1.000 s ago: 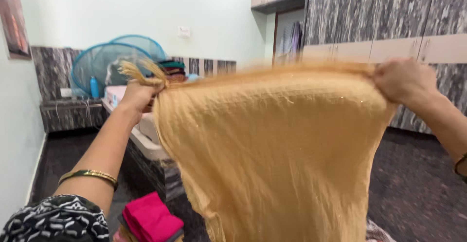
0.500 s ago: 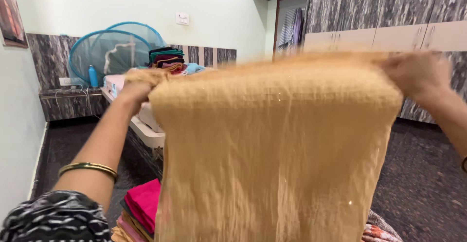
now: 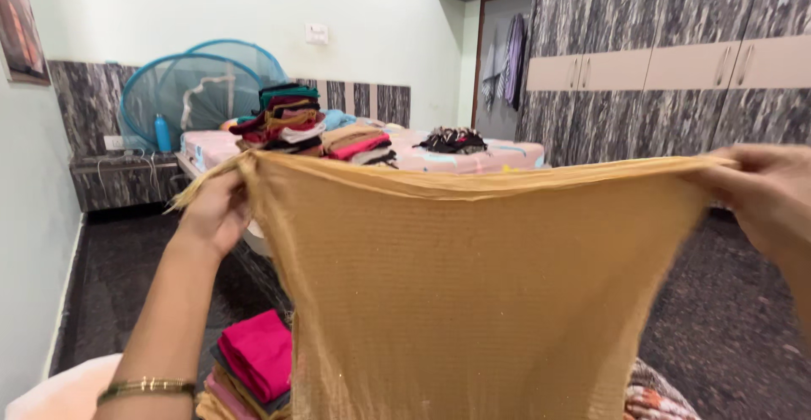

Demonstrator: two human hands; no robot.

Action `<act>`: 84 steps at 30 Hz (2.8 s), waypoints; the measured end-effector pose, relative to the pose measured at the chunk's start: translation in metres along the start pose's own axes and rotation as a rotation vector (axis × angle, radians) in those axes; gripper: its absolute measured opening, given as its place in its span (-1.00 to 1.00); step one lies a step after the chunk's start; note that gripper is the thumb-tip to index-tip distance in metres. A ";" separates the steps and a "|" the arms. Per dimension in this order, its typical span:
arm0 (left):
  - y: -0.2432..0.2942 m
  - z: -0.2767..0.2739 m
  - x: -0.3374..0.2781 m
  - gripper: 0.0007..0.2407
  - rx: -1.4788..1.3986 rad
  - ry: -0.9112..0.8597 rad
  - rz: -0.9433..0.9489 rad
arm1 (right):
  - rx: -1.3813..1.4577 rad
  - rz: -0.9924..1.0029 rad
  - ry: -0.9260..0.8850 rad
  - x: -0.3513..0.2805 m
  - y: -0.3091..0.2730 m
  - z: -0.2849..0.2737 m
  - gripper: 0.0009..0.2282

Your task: The person sits on the floor and folds a yellow cloth, then a white cloth, placing each folded item onto a stack. The person handles the cloths by hand, unfolding, aligning, and folding them into neat rectangles.

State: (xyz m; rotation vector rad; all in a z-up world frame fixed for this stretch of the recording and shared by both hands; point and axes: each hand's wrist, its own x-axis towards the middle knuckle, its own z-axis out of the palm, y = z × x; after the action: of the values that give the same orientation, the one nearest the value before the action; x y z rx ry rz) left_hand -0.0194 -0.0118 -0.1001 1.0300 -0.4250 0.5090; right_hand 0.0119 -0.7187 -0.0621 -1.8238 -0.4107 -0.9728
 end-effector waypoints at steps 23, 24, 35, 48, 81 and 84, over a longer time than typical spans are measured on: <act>-0.205 -0.151 -0.375 -0.89 -0.333 0.039 -0.356 | 0.802 0.651 -0.275 -0.387 0.182 0.027 -0.82; -0.221 -0.147 -0.365 -0.84 -0.247 0.198 -0.526 | 0.571 0.780 -0.264 -0.389 0.192 0.049 -0.82; -0.309 -0.033 -0.391 -0.90 0.311 0.596 -0.626 | 0.055 0.859 -0.068 -0.467 0.134 0.171 -0.85; -0.331 0.100 -0.459 -0.82 0.386 0.421 -0.806 | 0.351 0.819 -0.246 -0.518 0.016 0.247 -0.72; -0.216 -0.017 -0.464 -0.76 0.409 -0.314 -0.978 | 0.726 1.065 -0.871 -0.592 0.118 0.223 -0.46; -0.216 -0.022 -0.464 -0.78 0.418 -0.250 -0.943 | 0.704 0.885 -0.889 -0.604 0.117 0.241 -0.44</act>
State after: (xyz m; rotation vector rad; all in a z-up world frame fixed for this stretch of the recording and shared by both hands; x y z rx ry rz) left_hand -0.2655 -0.1746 -0.5190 1.5594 -0.0104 -0.4013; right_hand -0.1820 -0.4738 -0.6445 -1.4178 -0.3398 0.5758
